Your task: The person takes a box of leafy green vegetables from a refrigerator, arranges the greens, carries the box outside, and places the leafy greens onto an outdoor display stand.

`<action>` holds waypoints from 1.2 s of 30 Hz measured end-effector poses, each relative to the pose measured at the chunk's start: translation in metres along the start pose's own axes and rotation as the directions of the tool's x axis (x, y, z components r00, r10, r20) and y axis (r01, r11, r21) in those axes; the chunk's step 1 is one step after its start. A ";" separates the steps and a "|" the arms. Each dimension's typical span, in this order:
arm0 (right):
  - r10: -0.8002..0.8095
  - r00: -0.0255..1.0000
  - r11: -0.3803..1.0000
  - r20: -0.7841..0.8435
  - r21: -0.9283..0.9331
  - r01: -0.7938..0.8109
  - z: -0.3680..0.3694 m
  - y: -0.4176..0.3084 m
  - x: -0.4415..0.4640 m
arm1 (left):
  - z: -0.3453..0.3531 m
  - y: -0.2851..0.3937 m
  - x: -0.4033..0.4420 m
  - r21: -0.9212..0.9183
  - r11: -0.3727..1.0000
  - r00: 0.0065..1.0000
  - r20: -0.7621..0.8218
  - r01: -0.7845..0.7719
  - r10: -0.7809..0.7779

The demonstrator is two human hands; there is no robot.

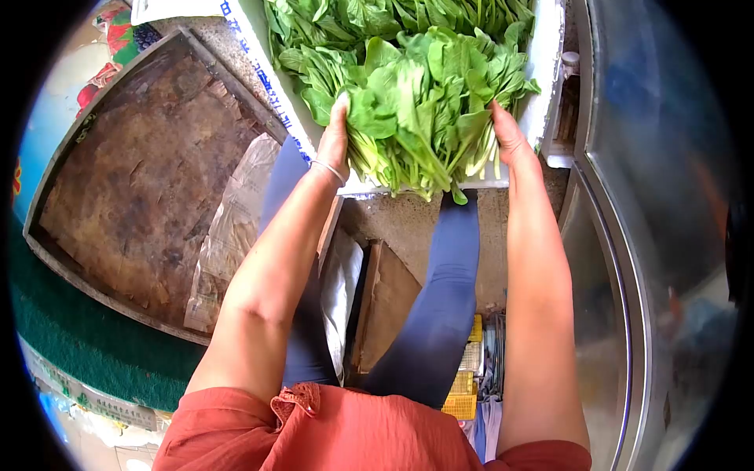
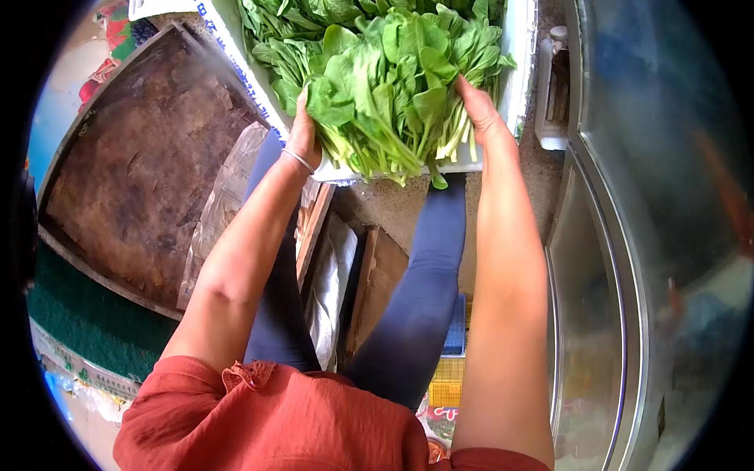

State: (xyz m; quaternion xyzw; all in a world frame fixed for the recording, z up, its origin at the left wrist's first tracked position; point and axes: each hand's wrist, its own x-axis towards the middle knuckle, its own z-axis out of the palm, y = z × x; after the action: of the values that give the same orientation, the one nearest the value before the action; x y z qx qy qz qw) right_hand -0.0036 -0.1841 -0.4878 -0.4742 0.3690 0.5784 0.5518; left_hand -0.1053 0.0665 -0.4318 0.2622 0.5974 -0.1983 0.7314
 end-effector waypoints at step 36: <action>-0.030 0.989 0.953 -0.142 0.295 0.072 0.024 0.050 -0.216 | 0.002 0.006 -0.183 0.110 0.993 0.949 0.308 0.035 -0.067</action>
State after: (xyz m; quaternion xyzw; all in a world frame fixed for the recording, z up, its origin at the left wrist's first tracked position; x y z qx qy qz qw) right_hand -0.0695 -0.2293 -0.2793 -0.4330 0.4765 0.4678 0.6055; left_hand -0.1376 0.0658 -0.2516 0.2499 0.4703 -0.2867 0.7964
